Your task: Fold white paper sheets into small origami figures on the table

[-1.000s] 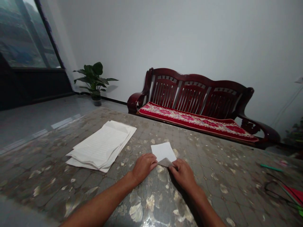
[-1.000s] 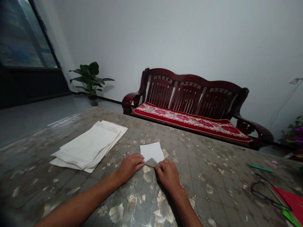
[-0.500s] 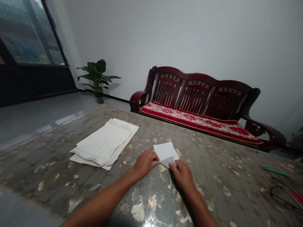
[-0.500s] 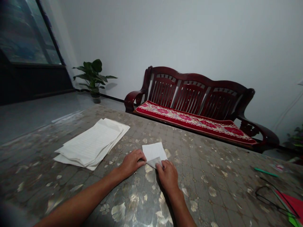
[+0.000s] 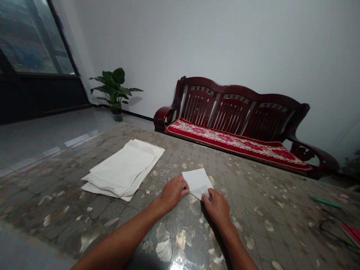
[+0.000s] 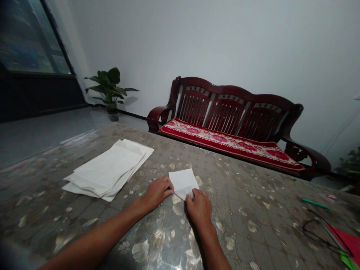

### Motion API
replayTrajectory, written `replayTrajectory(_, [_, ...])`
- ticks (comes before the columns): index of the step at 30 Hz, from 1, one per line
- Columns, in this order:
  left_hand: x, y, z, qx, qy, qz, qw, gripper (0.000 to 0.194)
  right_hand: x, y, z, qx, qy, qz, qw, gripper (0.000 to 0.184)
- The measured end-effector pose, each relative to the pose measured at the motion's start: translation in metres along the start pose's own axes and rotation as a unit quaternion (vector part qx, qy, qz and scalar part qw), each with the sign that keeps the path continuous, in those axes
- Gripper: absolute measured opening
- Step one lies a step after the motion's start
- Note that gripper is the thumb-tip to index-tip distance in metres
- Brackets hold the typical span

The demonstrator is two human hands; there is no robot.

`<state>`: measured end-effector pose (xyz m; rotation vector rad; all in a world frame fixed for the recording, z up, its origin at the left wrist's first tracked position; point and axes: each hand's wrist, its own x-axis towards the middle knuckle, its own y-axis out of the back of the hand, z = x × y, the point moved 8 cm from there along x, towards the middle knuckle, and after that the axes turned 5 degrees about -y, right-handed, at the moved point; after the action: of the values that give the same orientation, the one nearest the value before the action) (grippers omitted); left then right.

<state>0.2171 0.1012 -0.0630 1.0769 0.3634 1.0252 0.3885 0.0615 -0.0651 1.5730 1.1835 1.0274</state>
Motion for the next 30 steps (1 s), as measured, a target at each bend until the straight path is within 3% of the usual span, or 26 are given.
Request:
replayTrajectory(9, [0.0012, 0.0006, 0.0019, 0.016, 0.006, -0.001, 1.000, 0.009, 0.0032, -0.0015, 0.0062, 0.045, -0.027, 0.004, 0.999, 0.042])
replayTrajectory(15, [-0.0011, -0.0004, 0.0022, -0.006, -0.004, 0.010, 1.000, 0.008, -0.0033, -0.0027, 0.0049, 0.173, 0.152, 0.010, 0.973, 0.041])
replayTrajectory(17, [-0.0017, 0.0007, 0.0028, -0.017, -0.006, 0.014, 1.000, 0.008, -0.0049, -0.0024, 0.0050, 0.188, 0.179, 0.002, 0.966, 0.040])
replayTrajectory(19, [-0.0021, 0.0016, 0.0033, -0.030, -0.007, 0.016, 0.999, 0.009, -0.0040, -0.0023, 0.0060, 0.191, 0.170, -0.001, 0.967, 0.040])
replayTrajectory(24, [-0.0018, 0.0019, 0.0025, -0.034, -0.001, 0.016, 0.999, 0.010, 0.0023, -0.0048, 0.0069, 0.150, 0.074, -0.003, 0.986, 0.045])
replayTrajectory(30, [-0.0002, -0.0018, 0.0014, 0.020, 0.006, 0.013, 1.000, 0.012, 0.0037, -0.0017, 0.0009, 0.058, 0.024, 0.009, 0.998, 0.032])
